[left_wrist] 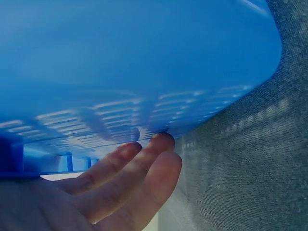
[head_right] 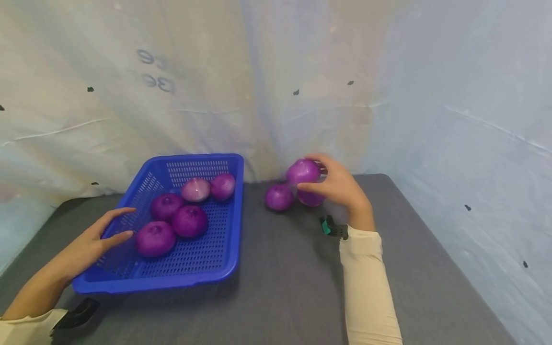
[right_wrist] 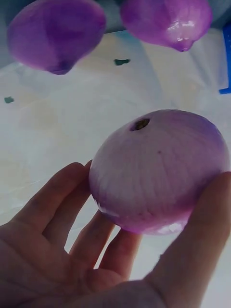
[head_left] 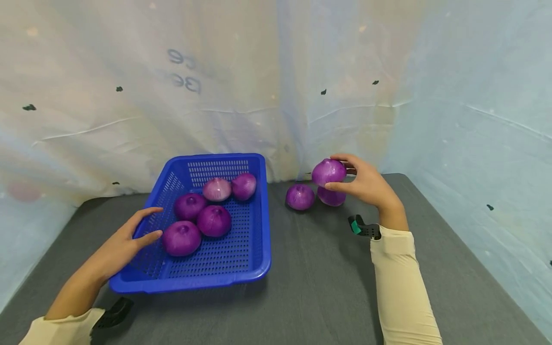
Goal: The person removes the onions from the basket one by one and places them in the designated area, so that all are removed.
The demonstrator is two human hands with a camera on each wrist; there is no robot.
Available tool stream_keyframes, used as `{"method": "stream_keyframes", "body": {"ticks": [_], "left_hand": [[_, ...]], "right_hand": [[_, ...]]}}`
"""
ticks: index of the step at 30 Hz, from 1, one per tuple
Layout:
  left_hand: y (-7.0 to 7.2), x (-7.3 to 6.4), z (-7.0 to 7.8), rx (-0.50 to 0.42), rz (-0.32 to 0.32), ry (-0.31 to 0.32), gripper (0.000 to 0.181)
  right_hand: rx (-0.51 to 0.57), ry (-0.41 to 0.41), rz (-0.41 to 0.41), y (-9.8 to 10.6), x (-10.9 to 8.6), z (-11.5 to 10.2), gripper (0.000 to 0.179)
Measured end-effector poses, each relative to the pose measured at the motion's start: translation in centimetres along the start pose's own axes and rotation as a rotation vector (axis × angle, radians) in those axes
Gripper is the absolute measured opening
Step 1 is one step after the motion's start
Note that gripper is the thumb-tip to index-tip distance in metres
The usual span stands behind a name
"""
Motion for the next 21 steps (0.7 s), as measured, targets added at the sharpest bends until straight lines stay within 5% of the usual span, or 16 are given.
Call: {"method": "stream_keyframes", "body": {"ticks": [6,21], "left_hand": [[0.2,0.0,-0.5,-0.196,-0.043,0.037,0.057],[0.2,0.0,-0.6,-0.312,-0.077,0.046,0.055]], "right_hand": [[-0.037,-0.032,0.025,1.0,-0.1,1.4,0.074],[-0.092,-0.1,0.025,1.5,-0.3,4.5,0.079]]}}
Point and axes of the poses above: each hand's wrist, its own x-axis towards the middle knuckle, its own y-axis out of the back of the hand, z = x × y, the point moved 4 cm from there along x, towards the middle knuckle, and after that the axes turned 13 degrees about z, right-handed, at the moved point
